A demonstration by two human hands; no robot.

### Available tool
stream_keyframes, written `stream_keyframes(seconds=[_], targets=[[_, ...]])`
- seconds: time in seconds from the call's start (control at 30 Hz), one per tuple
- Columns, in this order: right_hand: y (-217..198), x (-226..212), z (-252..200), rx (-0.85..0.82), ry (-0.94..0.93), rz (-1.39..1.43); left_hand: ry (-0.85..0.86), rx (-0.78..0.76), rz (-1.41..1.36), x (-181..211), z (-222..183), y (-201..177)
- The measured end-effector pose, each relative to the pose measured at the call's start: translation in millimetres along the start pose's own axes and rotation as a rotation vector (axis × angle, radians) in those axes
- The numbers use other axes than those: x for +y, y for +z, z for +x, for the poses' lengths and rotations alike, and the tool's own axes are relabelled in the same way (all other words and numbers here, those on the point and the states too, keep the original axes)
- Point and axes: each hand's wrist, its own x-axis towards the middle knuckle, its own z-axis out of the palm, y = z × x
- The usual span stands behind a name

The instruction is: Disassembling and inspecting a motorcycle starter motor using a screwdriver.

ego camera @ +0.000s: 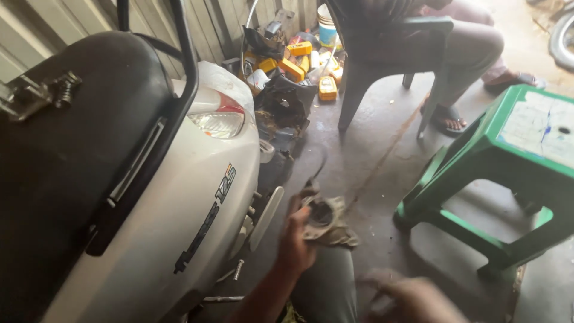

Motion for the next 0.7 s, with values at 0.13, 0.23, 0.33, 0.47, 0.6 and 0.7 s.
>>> stream_keyframes(seconds=[0.13,0.23,0.33,0.47,0.6,0.7], targets=[[-102.2,-129.2,-2.7,0.065,0.181,-0.106,-0.626,0.05,-0.837,26.8,34.4,56.1],[-116.3,-105.0,-1.9,0.279,-0.086,0.113,-0.48,-0.05,-0.718,35.0,43.7,108.2],[-113.4,-68.2,11.5,0.433,-0.309,0.287,-0.574,-0.142,-0.786,36.0,32.3,144.6],[-114.1,1.5,25.2,0.483,0.121,0.524,-0.558,-0.334,-0.514,26.4,19.5,167.8],[-117.4,1.5,29.3,0.528,0.099,0.457,-0.573,-0.411,-0.592,-4.2,4.7,180.0],[-137.0,-9.9,29.0,0.428,-0.004,0.449,-0.867,-0.374,-0.942,-16.7,18.2,192.9]])
